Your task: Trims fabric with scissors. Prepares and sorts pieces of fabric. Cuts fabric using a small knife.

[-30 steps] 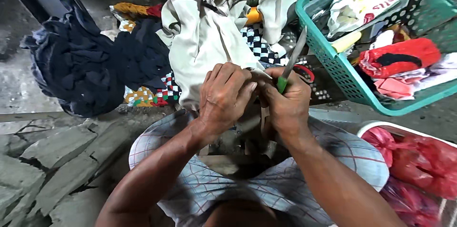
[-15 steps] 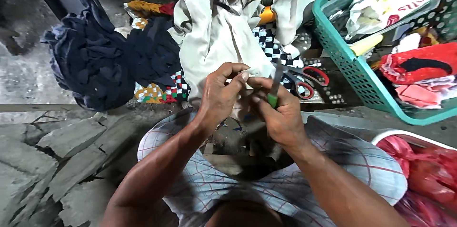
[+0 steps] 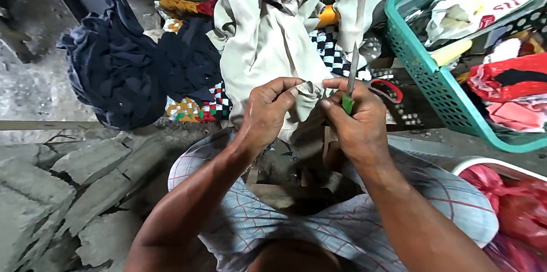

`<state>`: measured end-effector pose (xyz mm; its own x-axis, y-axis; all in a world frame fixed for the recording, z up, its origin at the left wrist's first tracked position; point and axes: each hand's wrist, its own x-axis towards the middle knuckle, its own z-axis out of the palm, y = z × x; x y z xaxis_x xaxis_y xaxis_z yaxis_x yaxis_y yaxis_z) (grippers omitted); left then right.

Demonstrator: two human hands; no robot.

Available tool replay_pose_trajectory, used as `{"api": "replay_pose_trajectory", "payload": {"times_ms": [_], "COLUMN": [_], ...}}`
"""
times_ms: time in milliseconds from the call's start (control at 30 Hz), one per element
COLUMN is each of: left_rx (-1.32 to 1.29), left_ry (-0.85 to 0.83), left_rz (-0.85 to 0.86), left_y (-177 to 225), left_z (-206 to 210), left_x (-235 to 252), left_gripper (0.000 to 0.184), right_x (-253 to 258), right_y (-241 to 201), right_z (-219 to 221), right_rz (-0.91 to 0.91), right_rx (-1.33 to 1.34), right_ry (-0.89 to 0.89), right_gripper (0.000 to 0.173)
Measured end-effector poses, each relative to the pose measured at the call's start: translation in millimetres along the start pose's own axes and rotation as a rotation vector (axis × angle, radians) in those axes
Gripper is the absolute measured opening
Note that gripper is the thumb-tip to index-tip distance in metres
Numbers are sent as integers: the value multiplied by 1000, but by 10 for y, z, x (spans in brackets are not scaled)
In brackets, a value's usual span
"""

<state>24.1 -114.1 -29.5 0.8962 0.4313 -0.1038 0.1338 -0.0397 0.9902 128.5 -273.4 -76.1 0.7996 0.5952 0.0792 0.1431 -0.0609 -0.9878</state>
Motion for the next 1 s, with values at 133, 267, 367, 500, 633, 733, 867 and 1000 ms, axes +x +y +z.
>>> {"api": "replay_pose_trajectory", "payload": {"times_ms": [133,267,367,500,633,733,867,1000], "left_rx": [-2,-8,-5,37,97,81,49,57], "left_ry": [-4,8,13,-10,-47,-51,-47,-38], "left_rz": [5,-12,-13,33,90,92,42,27], "left_y": [-3,-3,-10,-21,-21,-30,-37,-41], "left_z": [2,4,10,73,136,145,145,140], "left_x": [-4,-10,-10,2,11,13,1,4], "left_gripper": [24,20,18,13,10,11,11,10], "right_x": [-14,-48,-65,-56,-26,-10,3,12], "right_y": [-8,-53,-58,-43,-25,-20,3,7], "right_z": [9,22,40,50,39,35,44,48], "right_rz": [1,-50,-125,-136,-97,-18,3,-16], "right_rx": [-8,-71,-112,-89,-20,66,130,93], "right_ry": [33,19,15,19,15,-4,-26,-16], "right_gripper": [25,37,43,22,14,13,12,13]}}
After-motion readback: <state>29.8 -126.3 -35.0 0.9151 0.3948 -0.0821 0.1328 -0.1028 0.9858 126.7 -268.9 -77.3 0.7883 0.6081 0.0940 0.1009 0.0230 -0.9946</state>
